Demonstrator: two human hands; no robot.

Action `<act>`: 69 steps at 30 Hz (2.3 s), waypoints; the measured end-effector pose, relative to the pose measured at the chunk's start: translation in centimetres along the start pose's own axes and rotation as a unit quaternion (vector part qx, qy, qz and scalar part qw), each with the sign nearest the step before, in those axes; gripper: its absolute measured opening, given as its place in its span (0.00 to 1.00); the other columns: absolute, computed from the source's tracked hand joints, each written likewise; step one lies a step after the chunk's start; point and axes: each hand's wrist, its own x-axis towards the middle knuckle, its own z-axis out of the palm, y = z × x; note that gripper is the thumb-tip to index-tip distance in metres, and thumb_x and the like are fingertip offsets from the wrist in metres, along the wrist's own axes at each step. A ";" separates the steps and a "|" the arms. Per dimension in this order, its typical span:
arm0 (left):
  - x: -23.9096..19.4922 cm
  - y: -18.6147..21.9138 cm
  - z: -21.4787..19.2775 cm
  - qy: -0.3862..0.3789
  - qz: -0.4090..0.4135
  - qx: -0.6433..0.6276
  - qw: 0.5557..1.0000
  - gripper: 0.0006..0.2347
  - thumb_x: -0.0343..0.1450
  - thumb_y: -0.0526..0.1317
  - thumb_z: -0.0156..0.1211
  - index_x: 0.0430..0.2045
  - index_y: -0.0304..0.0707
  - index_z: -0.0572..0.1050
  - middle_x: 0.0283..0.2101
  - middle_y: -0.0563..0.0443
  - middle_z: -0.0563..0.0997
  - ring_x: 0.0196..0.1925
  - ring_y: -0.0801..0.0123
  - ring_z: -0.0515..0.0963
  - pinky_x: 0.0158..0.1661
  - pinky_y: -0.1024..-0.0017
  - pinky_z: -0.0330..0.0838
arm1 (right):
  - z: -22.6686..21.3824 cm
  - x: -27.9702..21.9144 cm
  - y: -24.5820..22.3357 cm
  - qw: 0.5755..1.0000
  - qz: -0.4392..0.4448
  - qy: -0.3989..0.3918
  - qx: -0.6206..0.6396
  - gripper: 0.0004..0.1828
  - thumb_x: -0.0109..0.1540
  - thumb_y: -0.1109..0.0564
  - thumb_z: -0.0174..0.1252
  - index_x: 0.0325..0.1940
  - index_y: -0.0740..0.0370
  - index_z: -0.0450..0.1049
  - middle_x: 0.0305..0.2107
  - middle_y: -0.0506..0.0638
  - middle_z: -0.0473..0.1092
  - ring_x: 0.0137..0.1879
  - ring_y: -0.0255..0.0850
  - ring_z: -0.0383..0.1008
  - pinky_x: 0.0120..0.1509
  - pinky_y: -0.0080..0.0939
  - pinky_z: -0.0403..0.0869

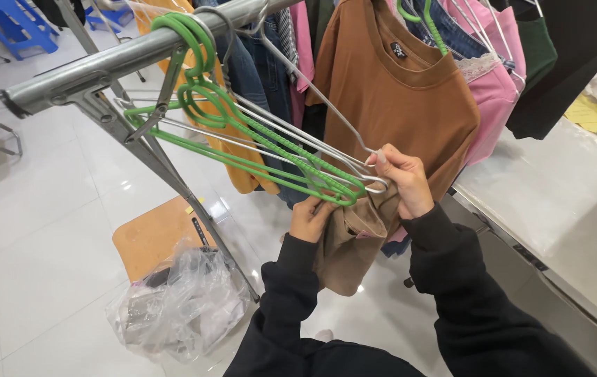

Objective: The person unpacks a pair of jeans from a plastic bag and places them on a table. They then pick up several folded brown shirts, place each one on a hanger, and hang them on a clothing rack. Finally, they pick up another pair of jeans from the table.

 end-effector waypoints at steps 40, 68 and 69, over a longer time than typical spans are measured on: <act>-16.1 3.4 53.6 -0.480 -0.025 0.108 0.870 0.16 0.77 0.52 0.51 0.30 0.39 0.76 0.25 0.38 0.82 0.37 0.45 0.84 0.41 0.55 0.77 | -46.0 -39.4 -2.2 0.973 0.059 0.197 -0.101 0.18 0.69 0.49 0.48 0.47 0.69 0.70 0.29 0.51 0.67 0.25 0.27 0.59 0.33 0.29 0.62; -16.7 -5.8 49.2 -0.448 -0.235 0.021 0.862 0.15 0.67 0.54 0.73 0.22 0.43 0.78 0.19 0.52 0.76 0.24 0.71 0.74 0.28 0.74 0.70 | -49.9 -44.2 -6.9 0.856 -0.061 0.505 0.095 0.23 0.69 0.27 0.31 0.43 0.41 0.61 0.20 0.39 0.43 0.19 0.29 0.43 0.24 0.26 0.49; -16.4 -6.1 49.2 -0.449 -0.235 0.021 0.862 0.15 0.67 0.54 0.73 0.22 0.43 0.78 0.19 0.52 0.76 0.24 0.71 0.74 0.28 0.74 0.70 | -49.9 -44.1 -7.0 0.855 -0.061 0.505 0.095 0.23 0.69 0.27 0.31 0.43 0.41 0.61 0.20 0.39 0.43 0.19 0.29 0.43 0.24 0.26 0.49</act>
